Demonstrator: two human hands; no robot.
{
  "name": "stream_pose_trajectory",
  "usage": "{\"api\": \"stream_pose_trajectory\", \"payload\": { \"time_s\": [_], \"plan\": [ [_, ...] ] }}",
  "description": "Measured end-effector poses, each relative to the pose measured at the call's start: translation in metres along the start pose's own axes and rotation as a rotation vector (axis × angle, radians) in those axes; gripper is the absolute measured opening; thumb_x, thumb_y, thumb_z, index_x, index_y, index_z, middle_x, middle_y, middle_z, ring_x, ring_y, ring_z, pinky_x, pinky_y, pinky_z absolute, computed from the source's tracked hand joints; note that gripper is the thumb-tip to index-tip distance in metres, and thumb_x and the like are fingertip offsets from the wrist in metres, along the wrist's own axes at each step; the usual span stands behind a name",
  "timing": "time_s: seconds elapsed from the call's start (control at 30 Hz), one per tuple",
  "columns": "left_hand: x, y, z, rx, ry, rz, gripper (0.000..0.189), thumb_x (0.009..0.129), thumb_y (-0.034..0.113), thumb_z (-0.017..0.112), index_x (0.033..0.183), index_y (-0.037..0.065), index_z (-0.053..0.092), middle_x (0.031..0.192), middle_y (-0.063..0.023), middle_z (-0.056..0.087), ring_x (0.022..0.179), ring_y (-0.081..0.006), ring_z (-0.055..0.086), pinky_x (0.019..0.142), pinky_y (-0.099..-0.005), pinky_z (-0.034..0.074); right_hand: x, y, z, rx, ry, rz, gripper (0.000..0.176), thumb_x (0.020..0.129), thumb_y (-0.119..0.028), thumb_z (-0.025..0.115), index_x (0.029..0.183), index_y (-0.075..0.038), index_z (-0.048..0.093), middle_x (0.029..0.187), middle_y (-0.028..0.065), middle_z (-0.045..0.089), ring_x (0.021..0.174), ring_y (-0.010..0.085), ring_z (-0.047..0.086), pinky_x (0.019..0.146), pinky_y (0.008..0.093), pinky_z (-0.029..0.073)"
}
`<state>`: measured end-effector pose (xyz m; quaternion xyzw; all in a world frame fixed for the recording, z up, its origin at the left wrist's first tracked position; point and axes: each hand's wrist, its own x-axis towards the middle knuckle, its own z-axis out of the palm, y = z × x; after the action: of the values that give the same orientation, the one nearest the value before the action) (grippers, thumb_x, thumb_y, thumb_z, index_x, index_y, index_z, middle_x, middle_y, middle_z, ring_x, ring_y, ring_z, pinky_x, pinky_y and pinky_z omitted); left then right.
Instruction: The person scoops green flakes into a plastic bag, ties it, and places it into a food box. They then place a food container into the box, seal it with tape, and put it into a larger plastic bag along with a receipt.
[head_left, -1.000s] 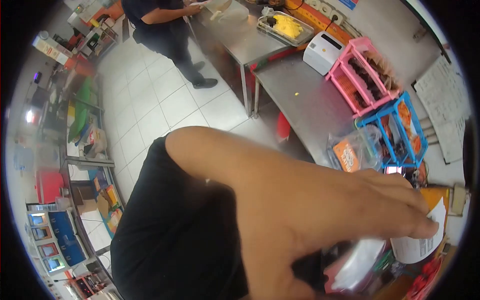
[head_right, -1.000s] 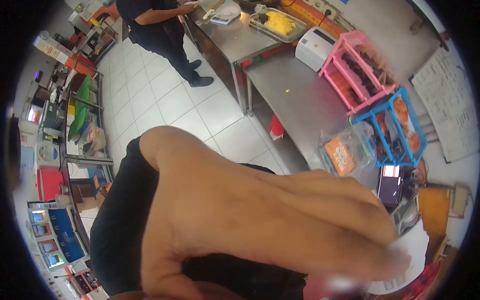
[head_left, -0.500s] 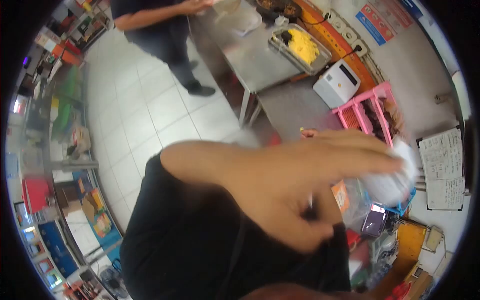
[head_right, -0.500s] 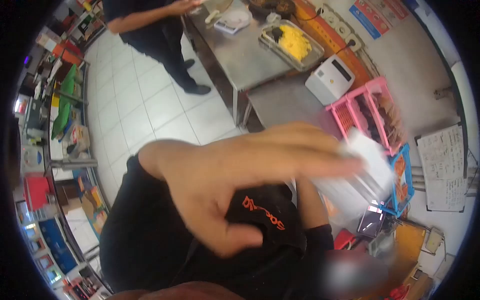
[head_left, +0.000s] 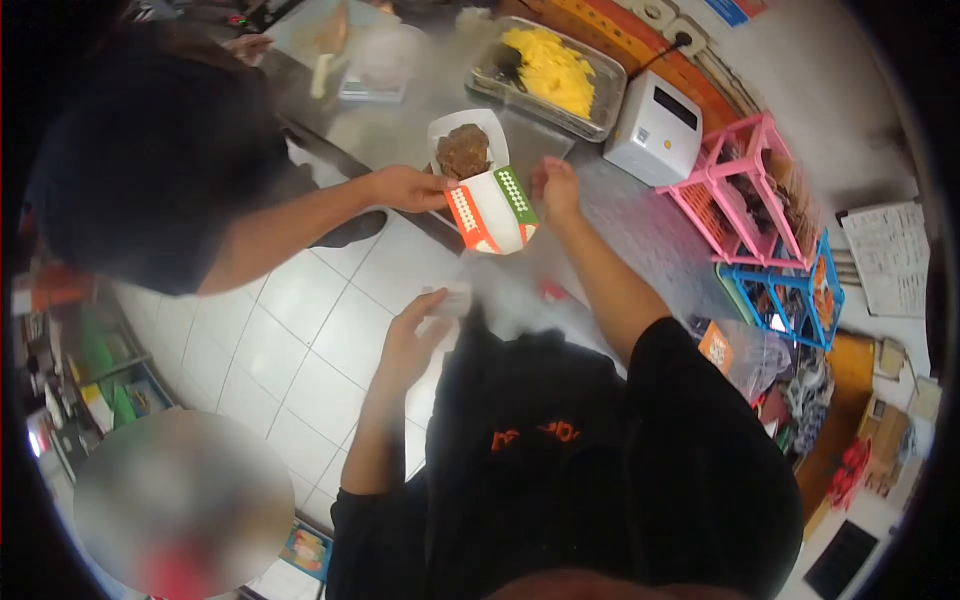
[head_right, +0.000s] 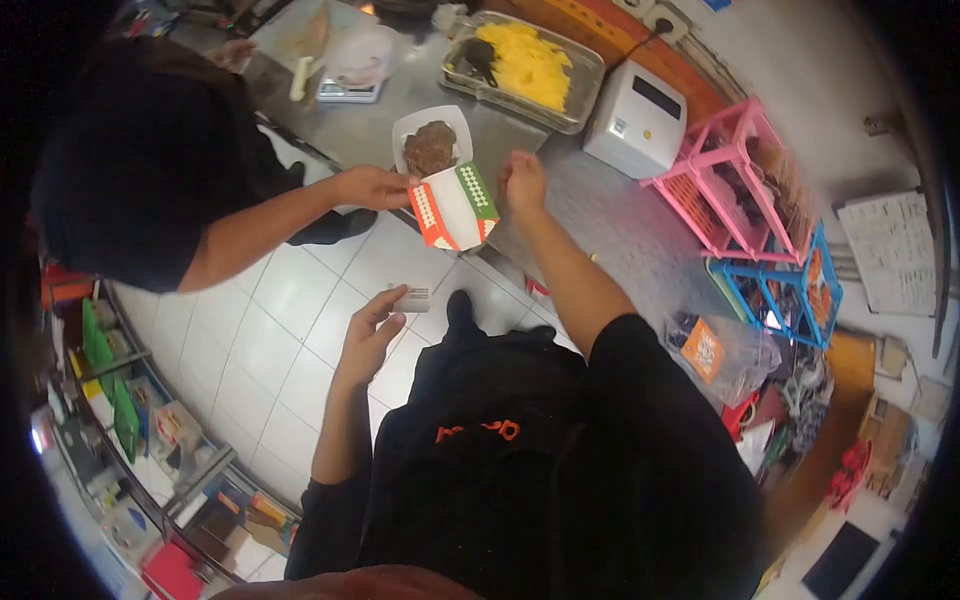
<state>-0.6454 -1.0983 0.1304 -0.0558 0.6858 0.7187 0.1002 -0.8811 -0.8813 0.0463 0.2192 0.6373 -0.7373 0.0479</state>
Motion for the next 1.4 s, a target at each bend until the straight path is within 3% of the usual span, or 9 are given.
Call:
{"api": "stream_pose_trajectory", "payload": {
  "time_s": [0.23,0.33,0.4,0.73,0.93,1.0,1.13,1.23,1.4],
  "plan": [
    [0.055,-0.044,0.041,0.173,-0.178,-0.189,0.042,0.087,0.023,0.06,0.121,-0.001,0.054,0.111,-0.0101,0.06,0.104,-0.0194,0.054,0.093,-0.0326,0.038,0.07,-0.047,0.023,-0.555,-0.325,-0.487,0.032,0.087,-0.018,0.059,0.115,-0.003,0.059,0.101,0.009,0.065,0.088,0.0169,0.062,0.077,0.0289,0.049],
    [0.082,-0.071,0.07,-0.083,-0.113,0.052,0.039,0.088,0.028,0.06,0.111,-0.003,0.057,0.097,-0.0078,0.06,0.095,-0.0166,0.054,0.086,-0.0298,0.04,0.088,-0.052,0.047,-0.687,-0.575,-0.478,0.034,0.087,-0.022,0.06,0.116,-0.004,0.059,0.107,0.0082,0.065,0.096,0.0194,0.061,0.081,0.0319,0.049],
    [0.098,-0.065,0.086,-0.162,0.107,-0.25,0.029,0.089,0.025,0.057,0.103,-0.001,0.057,0.091,-0.0081,0.06,0.081,-0.0149,0.055,0.072,-0.031,0.044,0.092,-0.053,0.052,-1.175,-0.784,-0.59,0.032,0.083,-0.021,0.058,0.111,-0.007,0.064,0.108,0.0141,0.064,0.097,0.0286,0.062,0.085,0.0365,0.048],
    [0.105,-0.012,0.071,-0.436,0.409,-0.198,0.029,0.085,0.013,0.055,0.107,-0.006,0.056,0.097,-0.0093,0.062,0.084,-0.0154,0.059,0.08,-0.0276,0.043,0.064,-0.056,-0.034,-1.185,-0.527,-0.63,0.019,0.079,-0.016,0.057,0.09,-0.003,0.067,0.087,0.0174,0.065,0.083,0.0321,0.063,0.075,0.0408,0.049],
    [0.132,0.035,0.033,-0.165,0.026,-0.193,0.021,0.082,0.009,0.058,0.097,-0.003,0.064,0.089,-0.0056,0.065,0.08,-0.0101,0.056,0.075,-0.025,0.042,-0.032,-0.048,-0.153,-0.602,-0.289,0.023,0.012,0.076,-0.005,0.056,0.087,-0.002,0.06,0.073,0.0076,0.062,0.076,0.0178,0.062,0.062,0.0311,0.049],
    [0.157,0.086,0.034,0.063,-0.272,-0.236,0.022,0.08,0.011,0.06,0.098,-0.003,0.065,0.087,-0.0036,0.065,0.077,-0.0096,0.055,0.073,-0.0263,0.043,-0.08,-0.045,-0.19,-0.101,-0.326,0.112,0.034,0.077,-0.004,0.055,0.111,-0.006,0.052,0.091,0.0048,0.059,0.082,0.0141,0.061,0.064,0.0282,0.05],
    [0.211,0.177,0.118,0.449,-0.785,0.053,0.027,0.078,0.016,0.064,0.099,-0.002,0.065,0.085,-0.002,0.065,0.075,-0.009,0.056,0.073,-0.0264,0.045,-0.191,-0.078,-0.241,0.323,-0.32,0.072,0.068,0.073,-0.001,0.062,0.134,-0.008,0.031,0.116,0.0077,0.053,0.098,0.0186,0.058,0.078,0.0314,0.051],
    [0.205,0.229,0.189,0.696,-0.792,0.262,0.028,0.078,0.015,0.065,0.099,-0.003,0.064,0.085,-0.0031,0.066,0.076,-0.01,0.059,0.074,-0.025,0.046,-0.258,-0.094,-0.258,0.506,-0.368,-0.042,0.103,0.062,0.003,0.077,0.144,-0.008,0.014,0.134,0.0101,0.042,0.126,0.0241,0.041,0.104,0.0393,0.036],
    [0.135,0.245,0.384,0.507,-1.25,0.042,0.027,0.078,0.014,0.064,0.099,-0.003,0.064,0.089,-0.0074,0.066,0.08,-0.0121,0.062,0.075,-0.0249,0.047,-0.336,-0.079,-0.382,0.536,-0.23,-0.189,0.084,0.069,-0.003,0.075,0.139,-0.001,0.029,0.134,0.0124,0.045,0.125,0.0248,0.044,0.105,0.0413,0.034]
  ]
}}
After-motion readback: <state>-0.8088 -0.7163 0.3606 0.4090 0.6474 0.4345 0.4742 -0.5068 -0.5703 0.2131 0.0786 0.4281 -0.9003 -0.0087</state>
